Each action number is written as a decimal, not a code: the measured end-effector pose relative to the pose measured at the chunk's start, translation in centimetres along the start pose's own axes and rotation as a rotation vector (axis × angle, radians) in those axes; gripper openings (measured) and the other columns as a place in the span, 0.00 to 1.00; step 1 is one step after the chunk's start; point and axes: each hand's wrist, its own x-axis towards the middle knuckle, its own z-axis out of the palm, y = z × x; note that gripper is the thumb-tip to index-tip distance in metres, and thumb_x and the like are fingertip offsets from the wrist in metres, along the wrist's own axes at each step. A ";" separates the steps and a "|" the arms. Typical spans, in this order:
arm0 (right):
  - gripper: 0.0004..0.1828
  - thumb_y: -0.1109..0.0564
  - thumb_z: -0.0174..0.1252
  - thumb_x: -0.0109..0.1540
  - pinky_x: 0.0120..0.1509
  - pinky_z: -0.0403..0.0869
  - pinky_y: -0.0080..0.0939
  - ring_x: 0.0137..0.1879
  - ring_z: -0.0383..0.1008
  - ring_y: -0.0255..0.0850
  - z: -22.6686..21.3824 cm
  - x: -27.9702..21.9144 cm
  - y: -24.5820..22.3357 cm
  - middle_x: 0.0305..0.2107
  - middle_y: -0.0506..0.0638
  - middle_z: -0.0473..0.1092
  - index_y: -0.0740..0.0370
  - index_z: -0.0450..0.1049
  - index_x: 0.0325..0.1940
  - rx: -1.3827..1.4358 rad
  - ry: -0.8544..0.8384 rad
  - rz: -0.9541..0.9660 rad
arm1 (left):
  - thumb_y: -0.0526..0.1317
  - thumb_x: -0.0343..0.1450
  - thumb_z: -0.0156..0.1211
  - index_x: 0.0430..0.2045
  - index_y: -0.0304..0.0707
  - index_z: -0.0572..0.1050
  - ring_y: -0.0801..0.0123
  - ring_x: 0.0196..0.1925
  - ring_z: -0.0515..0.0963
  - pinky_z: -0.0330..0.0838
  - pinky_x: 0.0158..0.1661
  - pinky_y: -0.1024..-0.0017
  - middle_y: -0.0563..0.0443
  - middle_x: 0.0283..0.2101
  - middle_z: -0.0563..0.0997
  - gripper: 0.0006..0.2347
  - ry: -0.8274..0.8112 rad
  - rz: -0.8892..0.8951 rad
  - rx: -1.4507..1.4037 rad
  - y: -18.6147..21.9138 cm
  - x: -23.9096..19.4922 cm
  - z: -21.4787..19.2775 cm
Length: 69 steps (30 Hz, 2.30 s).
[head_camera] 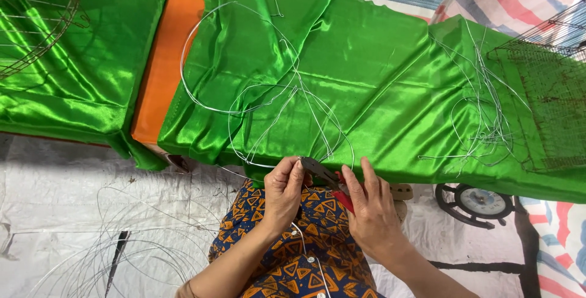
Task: The person bends and cuts thin metal wires to form circular and arched components for a bird cage.
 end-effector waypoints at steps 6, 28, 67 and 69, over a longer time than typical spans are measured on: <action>0.47 0.64 0.61 0.55 0.67 0.67 0.63 0.63 0.63 0.62 0.6 -0.2 -0.5 0.71 0.66 0.52 0.59 0.54 0.77 0.049 -0.001 0.035 | 0.37 0.79 0.51 0.39 0.33 0.77 0.74 0.28 0.75 0.74 0.30 0.76 0.52 0.26 0.77 0.08 0.030 0.035 -0.002 -0.2 -0.1 0.1; 0.52 0.60 0.63 0.52 0.45 0.77 0.62 0.55 0.69 0.56 -0.5 0.2 -1.8 0.70 0.54 0.57 0.47 0.49 0.79 -0.130 -0.122 0.181 | 0.37 0.78 0.51 0.42 0.33 0.79 0.74 0.28 0.76 0.76 0.30 0.76 0.53 0.27 0.79 0.09 0.073 0.033 0.073 -0.4 0.0 0.2; 0.43 0.51 0.66 0.51 0.71 0.62 0.68 0.72 0.56 0.58 -1.8 0.0 2.1 0.76 0.63 0.42 0.52 0.63 0.71 -0.257 -0.215 -0.052 | 0.35 0.77 0.54 0.45 0.31 0.80 0.75 0.26 0.78 0.77 0.27 0.77 0.51 0.26 0.81 0.09 0.037 0.098 0.203 0.8 -0.3 0.3; 0.41 0.53 0.65 0.51 0.70 0.62 0.71 0.72 0.57 0.59 -2.0 0.0 1.7 0.76 0.65 0.44 0.52 0.65 0.69 -0.248 -0.159 -0.059 | 0.34 0.77 0.53 0.45 0.31 0.81 0.75 0.25 0.76 0.75 0.27 0.77 0.53 0.25 0.80 0.09 0.028 0.100 0.212 0.7 -0.4 0.4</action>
